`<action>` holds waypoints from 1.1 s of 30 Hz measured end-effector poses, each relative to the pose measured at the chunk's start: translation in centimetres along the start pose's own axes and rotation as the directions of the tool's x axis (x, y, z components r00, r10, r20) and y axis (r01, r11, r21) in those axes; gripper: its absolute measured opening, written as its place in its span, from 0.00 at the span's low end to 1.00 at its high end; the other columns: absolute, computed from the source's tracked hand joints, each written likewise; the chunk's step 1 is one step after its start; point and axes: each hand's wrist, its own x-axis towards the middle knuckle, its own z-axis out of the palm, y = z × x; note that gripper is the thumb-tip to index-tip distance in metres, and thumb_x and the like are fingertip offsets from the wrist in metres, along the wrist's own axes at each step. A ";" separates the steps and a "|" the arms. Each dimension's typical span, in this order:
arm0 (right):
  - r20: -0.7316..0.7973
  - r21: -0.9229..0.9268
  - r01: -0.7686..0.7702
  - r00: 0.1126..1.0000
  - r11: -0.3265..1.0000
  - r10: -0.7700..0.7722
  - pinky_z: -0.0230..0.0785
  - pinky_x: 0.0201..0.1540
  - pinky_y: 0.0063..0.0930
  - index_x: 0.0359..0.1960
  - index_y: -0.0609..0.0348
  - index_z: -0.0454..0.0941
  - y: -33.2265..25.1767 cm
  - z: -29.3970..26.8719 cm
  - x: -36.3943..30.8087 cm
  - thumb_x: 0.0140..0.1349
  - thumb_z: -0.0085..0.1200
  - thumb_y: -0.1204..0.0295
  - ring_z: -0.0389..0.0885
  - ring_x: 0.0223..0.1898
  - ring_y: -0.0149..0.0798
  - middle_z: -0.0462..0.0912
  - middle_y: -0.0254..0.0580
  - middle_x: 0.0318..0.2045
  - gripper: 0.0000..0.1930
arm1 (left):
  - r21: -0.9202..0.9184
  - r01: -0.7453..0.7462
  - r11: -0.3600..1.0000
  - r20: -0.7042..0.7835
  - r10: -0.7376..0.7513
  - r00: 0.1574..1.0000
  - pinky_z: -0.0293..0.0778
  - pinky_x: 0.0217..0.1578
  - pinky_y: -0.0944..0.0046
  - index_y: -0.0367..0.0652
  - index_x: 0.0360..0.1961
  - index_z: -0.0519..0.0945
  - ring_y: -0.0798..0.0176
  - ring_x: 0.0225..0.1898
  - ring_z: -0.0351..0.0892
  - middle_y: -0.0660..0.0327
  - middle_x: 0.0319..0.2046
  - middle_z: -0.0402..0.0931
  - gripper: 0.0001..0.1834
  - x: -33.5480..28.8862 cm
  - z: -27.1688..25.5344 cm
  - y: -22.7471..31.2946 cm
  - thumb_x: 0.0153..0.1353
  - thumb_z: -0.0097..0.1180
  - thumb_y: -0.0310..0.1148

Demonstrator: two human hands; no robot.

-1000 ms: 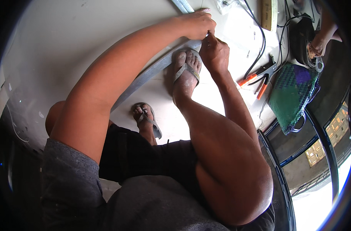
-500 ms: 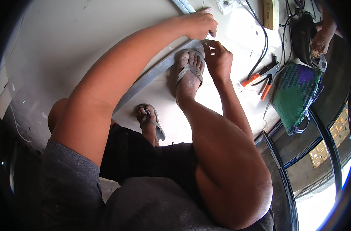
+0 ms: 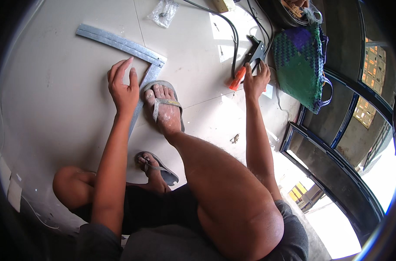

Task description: The person assembles a metal frame on the floor, using a square ruler to ensure right angles. They secure the frame with a staple gun and later use a power drill to fasten components. The task involves measuring, aligning, and fastening metal pieces.

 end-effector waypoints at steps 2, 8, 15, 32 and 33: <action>0.146 0.067 -0.270 0.955 0.960 0.259 0.70 0.66 0.46 0.65 0.58 0.77 7.1 2.1 2.5 0.63 0.66 0.57 0.75 0.65 0.58 0.74 0.55 0.68 0.31 | -0.020 0.035 0.999 0.002 -0.035 0.999 0.74 0.59 0.50 0.42 0.55 0.85 0.48 0.53 0.80 0.55 0.51 0.82 0.16 -1.9 1.7 -0.7 0.66 0.59 0.23; 0.537 -0.005 -0.151 0.833 0.988 0.131 0.76 0.51 0.48 0.49 0.61 0.85 8.5 1.6 6.7 0.63 0.63 0.58 0.88 0.45 0.59 0.89 0.56 0.40 0.21 | 0.005 0.133 0.991 -0.174 -0.130 0.976 0.72 0.61 0.51 0.38 0.56 0.83 0.49 0.57 0.78 0.53 0.52 0.80 0.15 -2.1 0.3 0.7 0.70 0.59 0.26; 0.693 0.188 -0.330 0.712 0.925 0.114 0.55 0.28 0.29 0.38 0.60 0.84 -2.6 -13.7 5.6 0.68 0.62 0.65 0.62 0.24 0.25 0.68 0.27 0.20 0.11 | -0.440 0.058 0.896 0.118 -0.006 0.993 0.77 0.52 0.55 0.35 0.53 0.82 0.48 0.49 0.82 0.49 0.50 0.80 0.16 -4.1 0.5 10.4 0.64 0.60 0.20; 0.952 0.101 -0.207 0.305 0.973 -0.034 0.67 0.31 0.26 0.56 0.65 0.84 -18.4 -18.3 -0.2 0.66 0.63 0.75 0.72 0.26 0.24 0.78 0.35 0.29 0.18 | -0.672 0.709 0.214 0.575 -0.453 0.682 0.64 0.68 0.58 0.28 0.71 0.60 0.59 0.63 0.73 0.49 0.59 0.74 0.44 -6.4 6.1 15.3 0.70 0.65 0.50; 0.939 0.159 -0.150 0.329 0.976 -0.103 0.66 0.30 0.26 0.57 0.64 0.84 -18.3 -17.9 -0.3 0.66 0.63 0.75 0.72 0.26 0.24 0.79 0.36 0.31 0.17 | -0.683 0.702 0.202 0.568 -0.459 0.683 0.64 0.69 0.57 0.28 0.70 0.60 0.58 0.63 0.73 0.49 0.59 0.74 0.44 -6.4 6.1 15.1 0.69 0.66 0.50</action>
